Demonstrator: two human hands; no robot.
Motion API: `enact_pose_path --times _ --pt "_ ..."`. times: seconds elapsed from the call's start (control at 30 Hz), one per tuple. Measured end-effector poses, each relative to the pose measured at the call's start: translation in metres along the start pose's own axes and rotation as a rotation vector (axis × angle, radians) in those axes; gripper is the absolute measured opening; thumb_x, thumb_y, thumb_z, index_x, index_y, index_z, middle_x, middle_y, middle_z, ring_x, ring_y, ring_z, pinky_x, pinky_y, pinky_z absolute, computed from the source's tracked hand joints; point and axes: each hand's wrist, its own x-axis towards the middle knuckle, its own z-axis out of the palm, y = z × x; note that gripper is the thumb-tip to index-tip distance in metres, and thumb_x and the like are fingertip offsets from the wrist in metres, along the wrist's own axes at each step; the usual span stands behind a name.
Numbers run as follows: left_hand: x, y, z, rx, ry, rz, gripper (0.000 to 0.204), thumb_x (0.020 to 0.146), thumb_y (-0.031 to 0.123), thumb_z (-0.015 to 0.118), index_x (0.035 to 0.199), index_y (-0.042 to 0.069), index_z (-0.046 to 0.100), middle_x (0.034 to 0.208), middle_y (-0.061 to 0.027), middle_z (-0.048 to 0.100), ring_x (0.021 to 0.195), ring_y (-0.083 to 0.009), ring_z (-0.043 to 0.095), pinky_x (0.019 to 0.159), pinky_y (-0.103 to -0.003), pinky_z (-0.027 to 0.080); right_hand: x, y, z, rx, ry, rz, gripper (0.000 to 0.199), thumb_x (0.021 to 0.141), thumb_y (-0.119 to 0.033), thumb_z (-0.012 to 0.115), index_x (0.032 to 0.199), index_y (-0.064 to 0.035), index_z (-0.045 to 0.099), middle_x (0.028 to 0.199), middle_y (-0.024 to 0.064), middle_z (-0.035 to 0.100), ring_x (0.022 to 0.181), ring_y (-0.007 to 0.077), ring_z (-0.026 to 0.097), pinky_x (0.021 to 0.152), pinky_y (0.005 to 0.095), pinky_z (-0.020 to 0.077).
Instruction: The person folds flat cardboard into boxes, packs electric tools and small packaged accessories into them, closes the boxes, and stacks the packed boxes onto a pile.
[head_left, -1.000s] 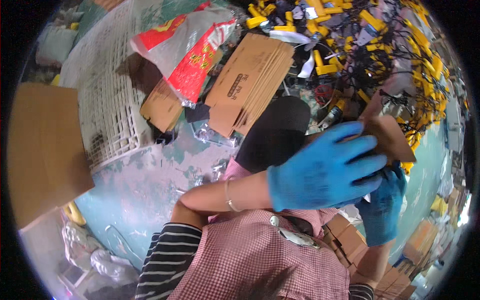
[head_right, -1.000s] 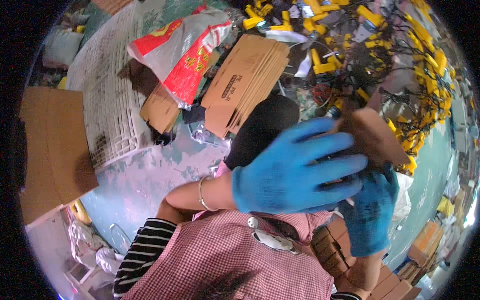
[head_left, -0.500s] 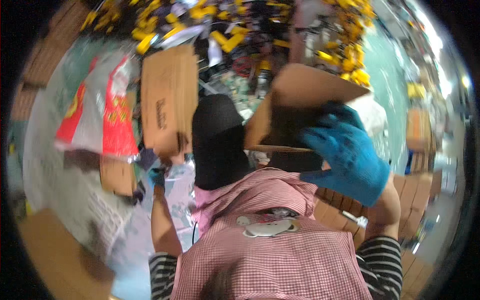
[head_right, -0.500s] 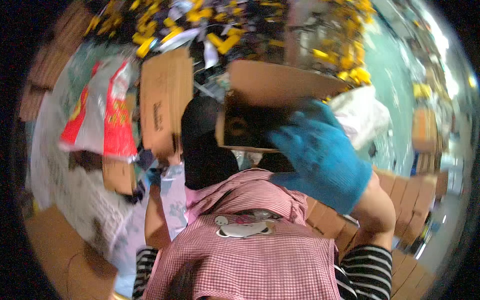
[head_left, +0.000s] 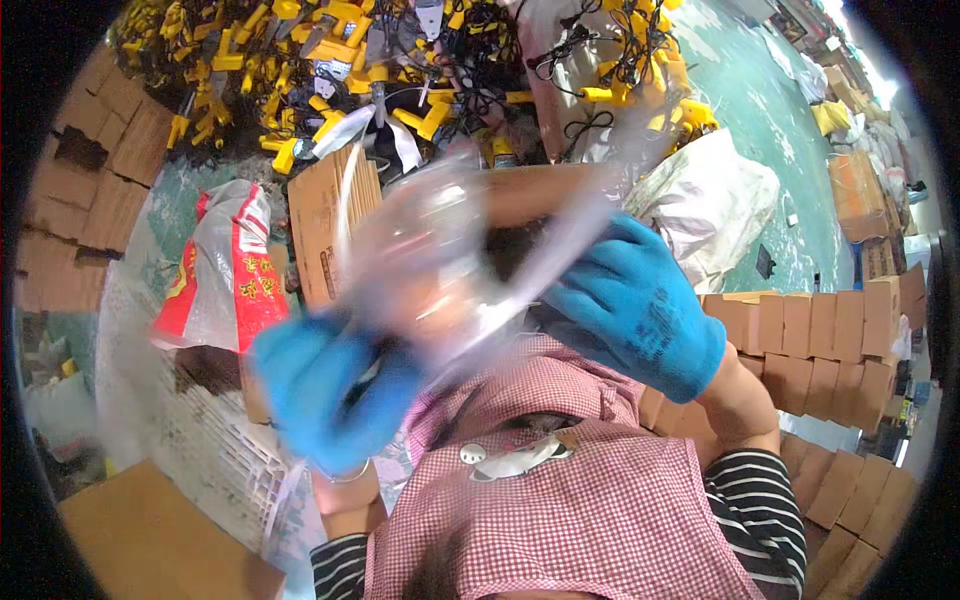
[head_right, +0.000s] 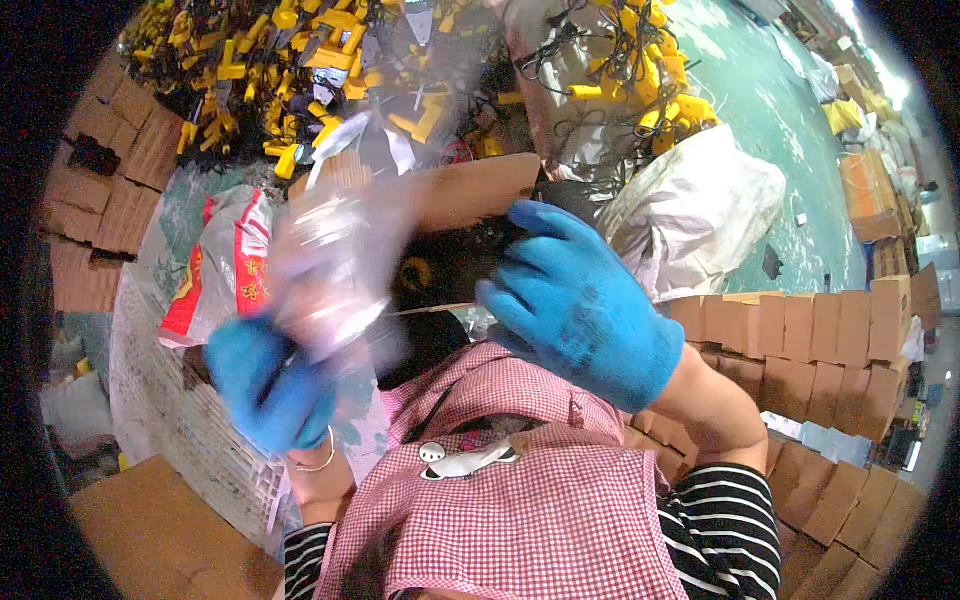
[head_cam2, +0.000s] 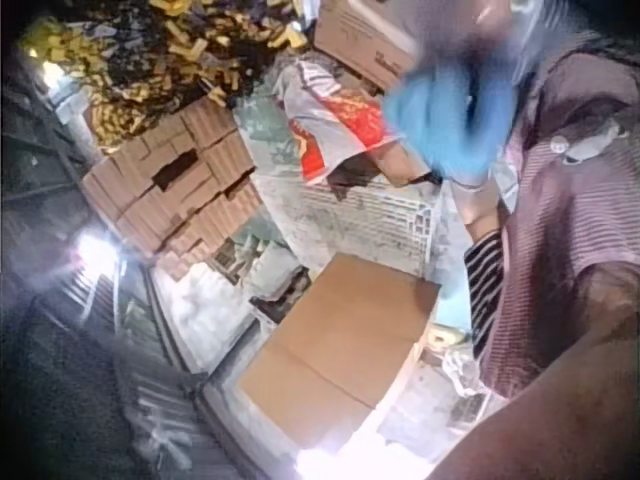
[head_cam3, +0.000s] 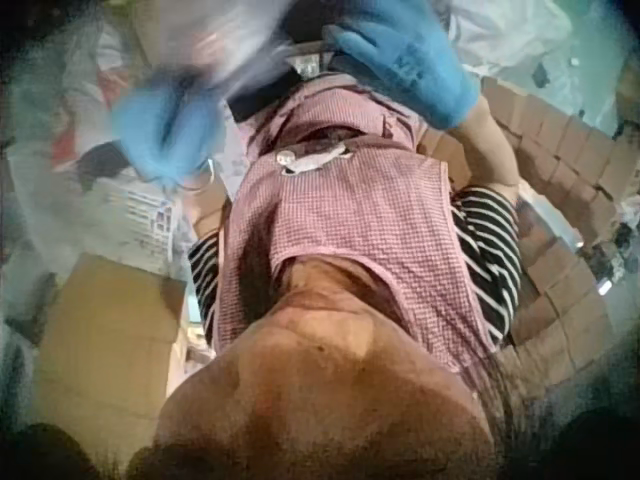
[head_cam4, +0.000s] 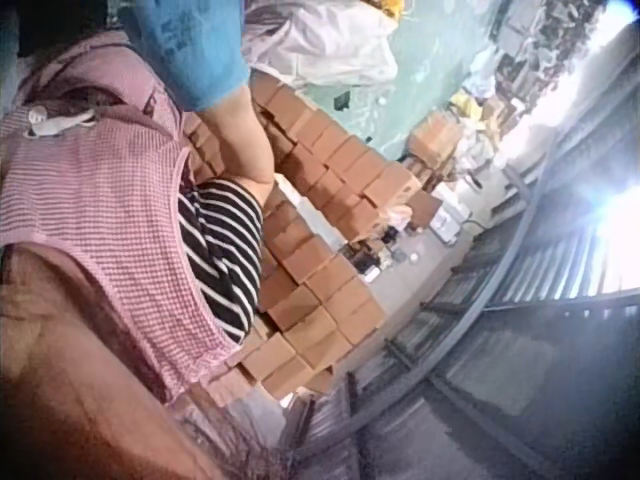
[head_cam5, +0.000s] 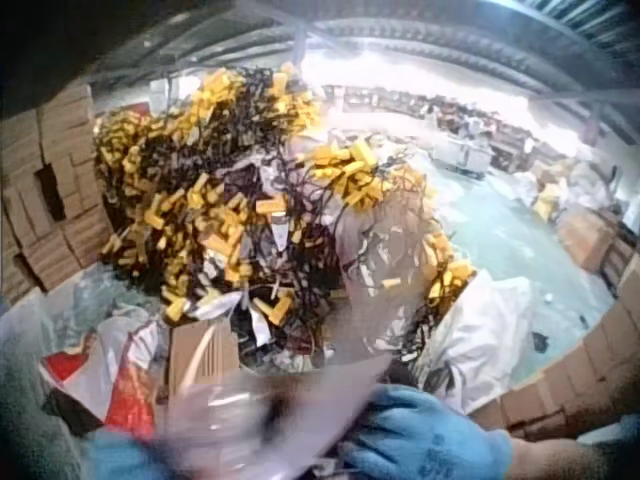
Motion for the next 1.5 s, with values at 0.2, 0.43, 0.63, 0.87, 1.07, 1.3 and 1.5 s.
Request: enact_pose_path --times 0.2,0.43,0.63,0.87,1.07,1.3,1.5 --pt "0.018 -0.009 0.047 -0.096 0.086 -0.577 0.025 0.085 0.001 0.066 0.110 0.006 0.069 0.117 -0.0108 0.065 0.112 -0.0256 0.059 0.100 -0.038 0.045 -0.038 -0.003 -0.004 0.136 0.178 0.127 0.036 0.078 -0.014 0.074 0.112 -0.0060 0.065 0.111 0.0101 0.065 0.114 0.0301 0.059 0.103 0.0499 0.0444" --pt "-0.004 -0.005 0.090 -1.006 0.195 -1.016 0.041 0.099 0.009 0.055 0.138 -0.002 0.051 0.139 -0.0114 0.054 0.129 -0.0194 0.050 0.108 -0.033 0.040 -0.017 0.011 -0.005 0.219 0.565 0.447 0.065 0.075 -0.003 0.074 0.136 -0.0006 0.052 0.138 0.0211 0.054 0.119 0.0396 0.056 0.105 0.0436 0.0427" --pt "0.010 0.008 0.108 -1.152 0.055 -1.161 0.078 0.082 0.002 0.071 0.150 0.002 0.033 0.142 -0.0105 0.047 0.131 -0.0219 0.047 0.110 -0.035 0.041 -0.001 0.052 -0.005 0.595 0.423 0.457 0.076 0.080 0.001 0.070 0.149 -0.0034 0.037 0.145 0.0206 0.047 0.123 0.0285 0.055 0.105 0.0374 0.0432" --pt "0.012 0.003 0.113 -1.075 0.070 -1.135 0.071 0.079 -0.001 0.071 0.143 0.001 0.042 0.134 -0.0106 0.053 0.123 -0.0196 0.052 0.105 -0.033 0.044 -0.006 0.030 0.062 1.391 0.703 0.881 0.086 0.080 0.008 0.065 0.155 -0.0043 0.025 0.149 0.0116 0.042 0.135 0.0222 0.044 0.112 0.0349 0.0371" --pt "-0.010 -0.075 0.082 -1.638 0.601 -0.836 0.042 0.098 0.015 0.057 0.136 0.000 0.051 0.124 -0.0109 0.061 0.112 -0.0210 0.061 0.101 -0.034 0.050 0.006 0.023 0.078 1.488 0.715 0.829 0.069 0.077 0.010 0.061 0.144 0.0000 0.044 0.138 0.0083 0.054 0.128 0.0169 0.049 0.110 0.0318 0.0379" --pt "-0.104 -0.098 0.105 -0.073 -0.324 -0.892 0.054 0.094 0.016 0.061 0.142 0.000 0.044 0.141 -0.0168 0.051 0.127 -0.0255 0.053 0.108 -0.038 0.043 0.001 0.020 0.084 1.441 0.657 0.738 0.050 0.078 0.011 0.057 0.127 0.0000 0.054 0.122 0.0044 0.061 0.117 0.0126 0.055 0.105 0.0299 0.0420" --pt "-0.004 0.000 0.113 -1.235 0.554 -1.137 0.056 0.081 -0.013 0.051 0.135 0.001 0.049 0.130 -0.0121 0.056 0.122 -0.0254 0.054 0.110 -0.035 0.039 -0.010 0.023 0.074 1.430 0.637 0.671 0.046 0.081 -0.001 0.060 0.127 0.0000 0.057 0.131 0.0087 0.058 0.124 0.0178 0.053 0.108 0.0328 0.0403"
